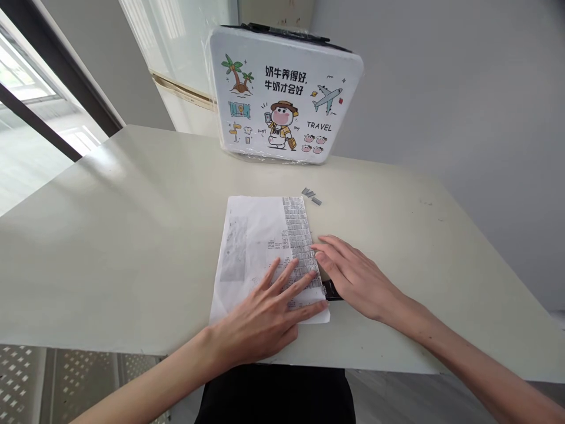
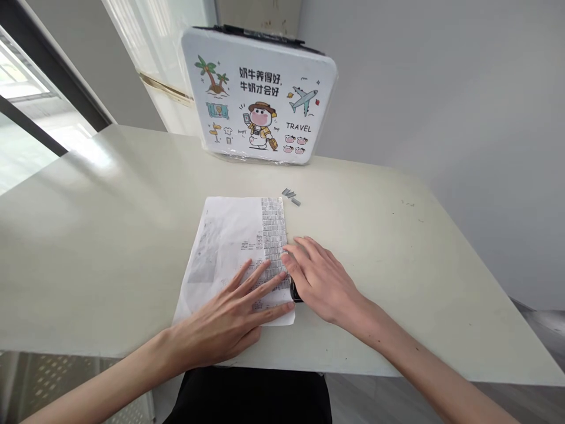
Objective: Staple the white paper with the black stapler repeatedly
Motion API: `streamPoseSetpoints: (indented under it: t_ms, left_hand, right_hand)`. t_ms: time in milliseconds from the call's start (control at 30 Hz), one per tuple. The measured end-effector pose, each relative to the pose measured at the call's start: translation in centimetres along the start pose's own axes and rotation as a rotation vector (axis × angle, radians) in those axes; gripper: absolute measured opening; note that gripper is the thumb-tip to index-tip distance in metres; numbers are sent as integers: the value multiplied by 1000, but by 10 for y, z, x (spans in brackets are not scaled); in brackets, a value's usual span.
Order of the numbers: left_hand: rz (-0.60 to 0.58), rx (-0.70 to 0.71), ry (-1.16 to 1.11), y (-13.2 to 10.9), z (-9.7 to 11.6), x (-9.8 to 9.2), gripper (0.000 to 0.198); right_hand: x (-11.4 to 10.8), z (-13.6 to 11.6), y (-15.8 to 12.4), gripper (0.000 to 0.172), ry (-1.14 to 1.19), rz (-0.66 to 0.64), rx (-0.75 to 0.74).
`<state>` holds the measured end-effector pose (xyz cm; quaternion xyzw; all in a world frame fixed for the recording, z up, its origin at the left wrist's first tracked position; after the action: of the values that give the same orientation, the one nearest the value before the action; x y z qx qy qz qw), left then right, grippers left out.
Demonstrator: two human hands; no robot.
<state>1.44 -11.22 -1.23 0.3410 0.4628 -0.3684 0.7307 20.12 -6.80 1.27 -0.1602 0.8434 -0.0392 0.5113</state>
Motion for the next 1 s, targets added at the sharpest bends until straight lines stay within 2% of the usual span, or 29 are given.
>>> streamPoseSetpoints:
  t_ms: [333,667,1000]
  left_hand:
    - [7,-2,-7,1,-1,2,68]
    - [25,-5,-3,1,-1,1,67]
    - [24,7,-29,-6,0,-3,66]
  right_hand:
    - [3,-1,1,63,-57,8,1]
    - [10,-7,4,57,-256,63,3]
    - [21,-14,8,57,-376,182,-63]
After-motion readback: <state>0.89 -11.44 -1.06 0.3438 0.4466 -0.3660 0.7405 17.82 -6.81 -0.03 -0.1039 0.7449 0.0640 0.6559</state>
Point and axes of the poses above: each hand's wrist, its own y-axis towards the middle knuckle, its own x-axis out of the palm, z = x × y, the point moved 5 cm from there along y, towards the middle knuckle, and after that the axes turned 1 degree about -y, right-handed, at the moved point
